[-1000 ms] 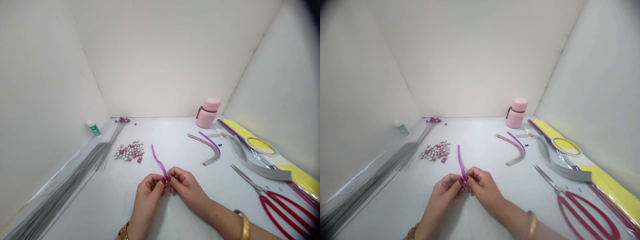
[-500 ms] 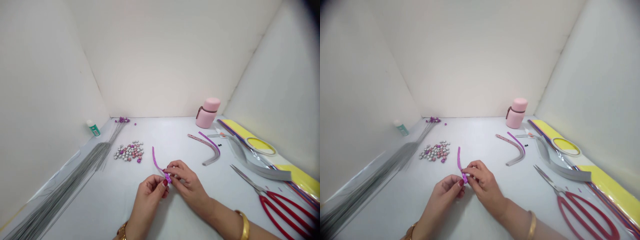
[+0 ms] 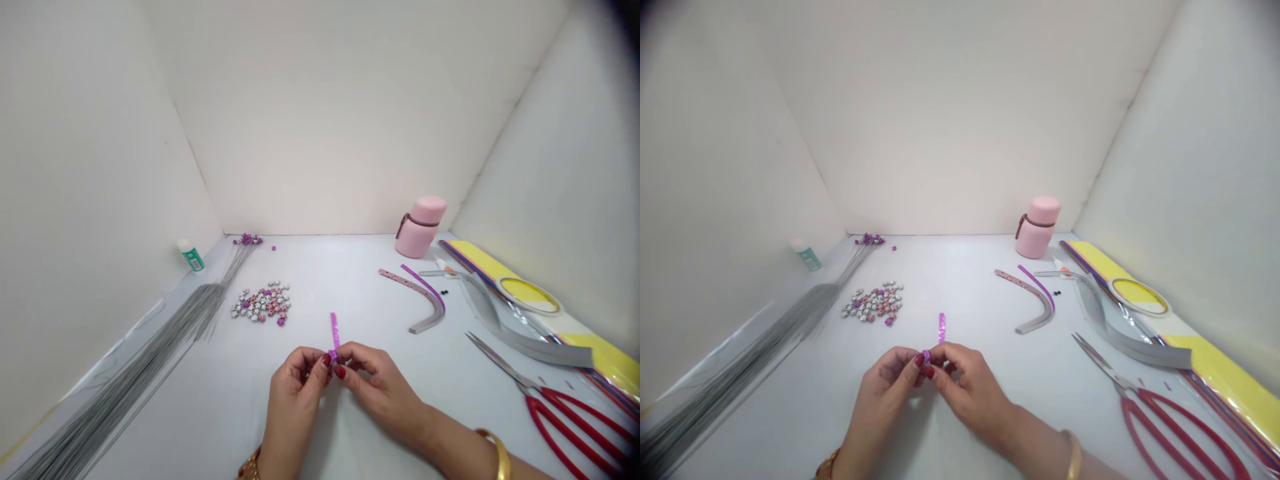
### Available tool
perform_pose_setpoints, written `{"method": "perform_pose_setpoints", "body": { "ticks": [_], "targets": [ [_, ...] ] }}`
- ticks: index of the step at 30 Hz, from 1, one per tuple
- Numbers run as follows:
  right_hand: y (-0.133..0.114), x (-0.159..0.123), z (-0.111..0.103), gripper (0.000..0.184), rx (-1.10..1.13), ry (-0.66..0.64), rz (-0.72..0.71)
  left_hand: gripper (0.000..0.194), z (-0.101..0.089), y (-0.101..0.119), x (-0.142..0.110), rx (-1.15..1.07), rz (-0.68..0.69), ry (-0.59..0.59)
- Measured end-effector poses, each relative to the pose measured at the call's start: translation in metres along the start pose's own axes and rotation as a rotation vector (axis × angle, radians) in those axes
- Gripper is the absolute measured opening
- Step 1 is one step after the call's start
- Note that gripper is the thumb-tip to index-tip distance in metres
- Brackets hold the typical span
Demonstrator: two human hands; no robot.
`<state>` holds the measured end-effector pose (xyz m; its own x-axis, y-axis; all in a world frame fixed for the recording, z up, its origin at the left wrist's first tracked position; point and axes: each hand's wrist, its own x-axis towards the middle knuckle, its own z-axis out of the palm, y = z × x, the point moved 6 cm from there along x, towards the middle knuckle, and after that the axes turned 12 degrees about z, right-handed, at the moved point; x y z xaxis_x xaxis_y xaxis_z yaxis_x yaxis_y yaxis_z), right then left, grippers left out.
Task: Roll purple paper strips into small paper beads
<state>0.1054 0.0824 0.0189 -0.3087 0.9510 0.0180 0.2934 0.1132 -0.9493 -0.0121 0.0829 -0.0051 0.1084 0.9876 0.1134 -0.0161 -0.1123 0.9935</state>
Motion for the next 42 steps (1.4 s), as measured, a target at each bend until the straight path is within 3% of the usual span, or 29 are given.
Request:
{"method": "perform_pose_setpoints", "body": {
  "ticks": [7, 12, 14, 17, 20, 23, 31, 38, 42],
  "targets": [
    [0.008, 0.0, -0.002, 0.019, 0.021, 0.027, 0.06, 0.018, -0.002, 0.003, 0.002, 0.014, 0.036, -0.025],
    [0.012, 0.0, 0.001, 0.021, 0.101, -0.028, 0.104, 0.015, 0.002, 0.019, 0.007, 0.048, 0.176, -0.179],
    [0.015, 0.001, 0.004, 0.022, 0.189, -0.064, 0.145, 0.012, 0.003, 0.02, 0.008, -0.003, 0.133, -0.191],
    [0.017, 0.002, 0.009, 0.02, 0.305, -0.115, 0.197, 0.006, 0.002, 0.01, 0.008, -0.144, -0.047, -0.11],
    [0.019, 0.002, 0.011, 0.016, 0.301, -0.117, 0.223, 0.005, 0.0, -0.004, 0.006, -0.27, -0.193, 0.007],
    [0.024, 0.002, 0.011, 0.017, 0.262, -0.115, 0.258, 0.009, 0.0, -0.014, 0.003, -0.37, -0.256, 0.072],
    [0.033, 0.003, 0.012, 0.016, 0.309, -0.09, 0.352, 0.011, 0.002, -0.024, -0.001, -0.441, -0.294, 0.095],
    [0.037, 0.0, 0.021, 0.014, 0.78, -0.29, 0.577, 0.017, 0.005, -0.006, 0.002, -0.443, -0.219, -0.018],
    [0.039, 0.0, 0.024, 0.01, 0.92, -0.358, 0.634, 0.016, 0.005, -0.005, 0.002, -0.326, -0.2, -0.058]
  ]
}}
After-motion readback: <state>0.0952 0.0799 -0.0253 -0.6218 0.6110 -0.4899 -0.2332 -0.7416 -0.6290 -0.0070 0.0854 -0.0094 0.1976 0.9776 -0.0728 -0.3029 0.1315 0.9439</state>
